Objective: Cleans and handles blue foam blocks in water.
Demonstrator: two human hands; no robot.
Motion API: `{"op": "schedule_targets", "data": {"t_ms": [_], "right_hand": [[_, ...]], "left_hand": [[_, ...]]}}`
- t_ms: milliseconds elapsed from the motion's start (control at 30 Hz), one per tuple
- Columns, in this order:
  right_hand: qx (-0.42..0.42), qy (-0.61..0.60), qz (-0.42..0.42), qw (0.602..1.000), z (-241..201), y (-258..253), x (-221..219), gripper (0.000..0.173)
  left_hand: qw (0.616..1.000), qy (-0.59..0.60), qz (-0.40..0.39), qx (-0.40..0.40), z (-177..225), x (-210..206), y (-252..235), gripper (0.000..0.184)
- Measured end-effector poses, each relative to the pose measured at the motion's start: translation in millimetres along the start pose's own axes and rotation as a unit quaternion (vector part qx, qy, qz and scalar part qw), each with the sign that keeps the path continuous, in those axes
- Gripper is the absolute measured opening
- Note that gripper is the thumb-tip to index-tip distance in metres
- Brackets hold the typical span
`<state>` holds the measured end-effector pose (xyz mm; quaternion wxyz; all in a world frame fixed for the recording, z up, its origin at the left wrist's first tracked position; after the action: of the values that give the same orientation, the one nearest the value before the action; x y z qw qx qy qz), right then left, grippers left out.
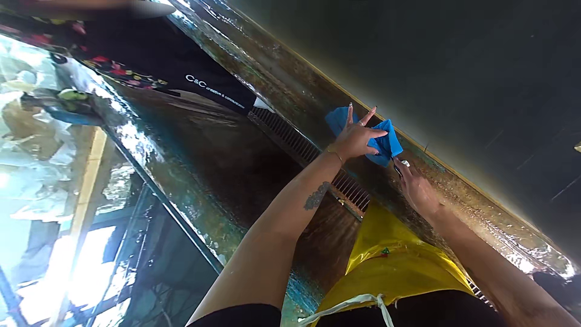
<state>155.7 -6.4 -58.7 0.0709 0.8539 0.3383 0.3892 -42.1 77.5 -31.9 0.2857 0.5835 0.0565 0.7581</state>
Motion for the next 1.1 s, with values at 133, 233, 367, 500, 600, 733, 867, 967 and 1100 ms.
{"op": "schedule_targets", "data": {"t_ms": [133,233,367,500,600,733,867,967,1100], "right_hand": [[0.006,0.025,-0.008,1.0,8.2,30.0,9.0,0.052],[0.017,0.019,0.024,0.999,-3.0,23.9,16.6,0.051],[0.021,0.011,0.026,0.999,-7.8,-2.9,3.7,0.055],[0.007,0.032,-0.011,0.999,13.2,22.6,-2.8,0.054],[0.032,0.022,0.026,0.999,12.5,43.5,14.4,0.048],[0.041,0.009,0.045,0.998,-0.9,21.5,17.8,0.051],[0.02,0.011,-0.005,1.0,9.0,8.6,-2.2,0.054],[0.024,0.026,-0.001,0.999,24.6,35.5,-1.3,0.052],[0.04,0.024,0.03,0.998,17.7,47.1,15.3,0.047]], "left_hand": [[1.0,0.002,-0.026,0.005,-1.3,-4.1,0.1,0.062],[0.999,0.013,-0.048,0.012,-0.9,-5.4,-1.1,0.065],[0.999,0.0,-0.046,0.009,-1.4,0.1,-2.6,0.063],[0.998,0.008,-0.059,0.013,-5.3,1.5,-3.6,0.062],[0.997,0.013,-0.074,0.005,-5.2,-2.7,-1.8,0.066],[0.996,0.022,-0.081,0.005,-8.7,-4.7,-2.2,0.068],[0.994,0.019,-0.106,0.014,-10.2,0.1,-5.1,0.067],[0.994,0.028,-0.109,0.014,-13.2,0.0,-7.5,0.067],[0.992,0.034,-0.118,0.007,-18.1,-5.0,-6.0,0.072]]}}
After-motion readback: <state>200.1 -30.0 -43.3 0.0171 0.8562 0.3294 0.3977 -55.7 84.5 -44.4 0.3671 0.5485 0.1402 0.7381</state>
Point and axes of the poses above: each hand's wrist, its own y-axis away from the middle knuckle, its own x-axis out of the back of the hand, z = x × y, the point moved 6 cm from there along -y, towards the middle knuckle, and after that the axes turned 3 degrees about z, right-handed, at the moved point
